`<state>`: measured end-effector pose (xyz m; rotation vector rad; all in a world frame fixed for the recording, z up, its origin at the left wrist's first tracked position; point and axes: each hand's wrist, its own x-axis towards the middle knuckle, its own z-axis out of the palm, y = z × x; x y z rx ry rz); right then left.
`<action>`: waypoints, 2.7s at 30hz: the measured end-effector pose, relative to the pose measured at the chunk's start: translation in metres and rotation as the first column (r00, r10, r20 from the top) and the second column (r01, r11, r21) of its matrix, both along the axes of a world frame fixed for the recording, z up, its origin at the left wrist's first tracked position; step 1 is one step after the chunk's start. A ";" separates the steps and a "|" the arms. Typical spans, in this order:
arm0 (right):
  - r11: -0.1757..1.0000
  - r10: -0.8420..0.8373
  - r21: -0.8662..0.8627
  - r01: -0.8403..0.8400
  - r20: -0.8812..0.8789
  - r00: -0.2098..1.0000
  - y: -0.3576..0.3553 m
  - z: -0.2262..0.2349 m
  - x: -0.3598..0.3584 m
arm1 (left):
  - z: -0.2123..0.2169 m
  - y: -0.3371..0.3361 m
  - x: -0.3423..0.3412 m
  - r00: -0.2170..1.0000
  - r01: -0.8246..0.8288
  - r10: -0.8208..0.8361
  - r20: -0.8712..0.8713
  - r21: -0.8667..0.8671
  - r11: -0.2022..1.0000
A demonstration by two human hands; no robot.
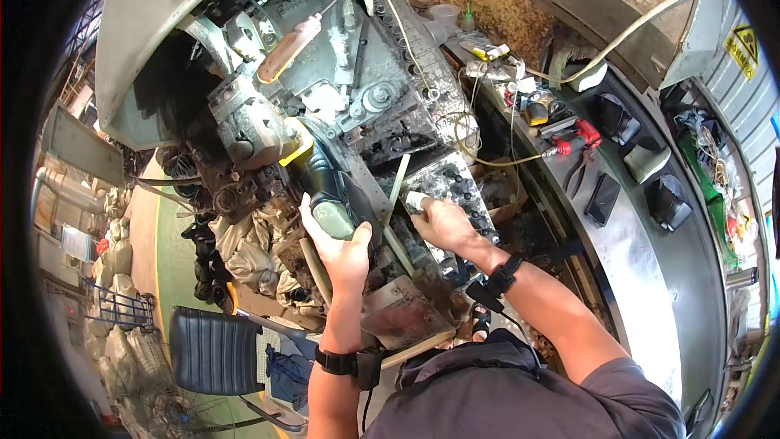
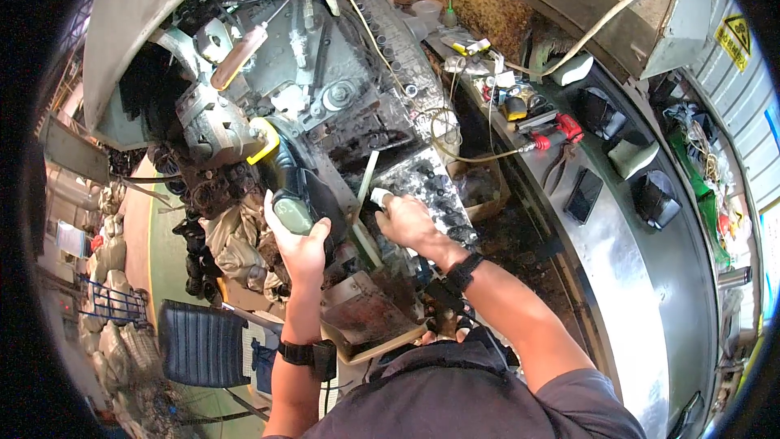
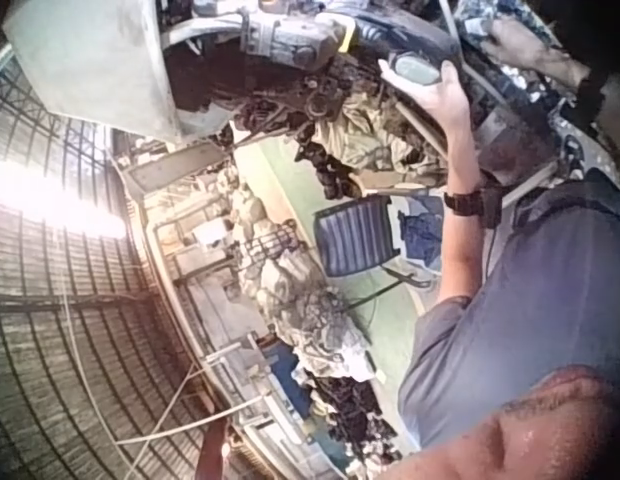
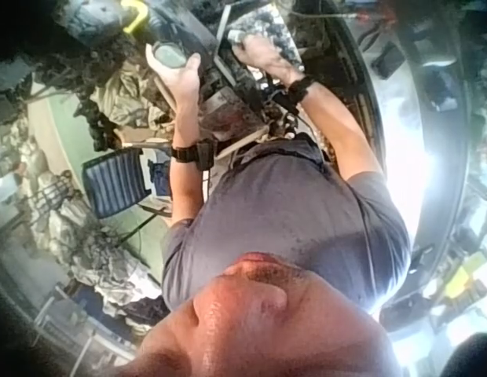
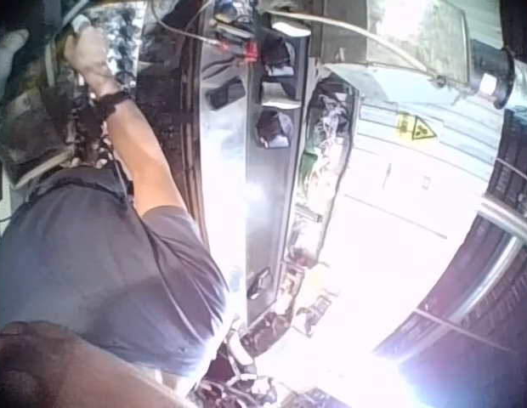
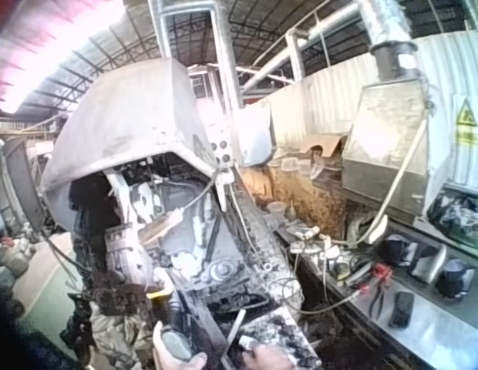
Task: Operate a toe lasting machine to attach shoe uppers to lasts.
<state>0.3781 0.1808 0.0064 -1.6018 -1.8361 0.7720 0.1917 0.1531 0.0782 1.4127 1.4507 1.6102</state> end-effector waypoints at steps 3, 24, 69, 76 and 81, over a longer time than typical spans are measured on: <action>1.000 -0.009 -0.002 0.009 -0.009 1.000 0.001 -0.003 0.002 | -0.001 0.001 0.001 1.000 0.004 -0.004 0.000 0.001 1.000; 0.999 -0.024 -0.033 0.021 -0.082 0.996 -0.001 0.005 0.000 | -0.003 0.001 -0.002 0.999 0.000 0.002 -0.044 0.044 0.999; 0.979 0.198 0.123 -0.160 -0.445 0.873 -0.099 0.144 -0.086 | 0.029 0.014 -0.111 0.711 0.184 -0.109 0.694 -0.034 0.982; 0.891 0.363 0.306 -0.336 -0.031 0.931 -0.184 0.127 -0.020 | 0.073 -0.027 -0.067 0.592 0.435 -0.318 0.741 0.038 0.900; 0.978 0.099 0.200 -0.059 -0.199 0.975 -0.260 0.108 0.050 | 0.065 -0.041 0.011 0.456 0.587 -0.352 0.817 0.022 0.810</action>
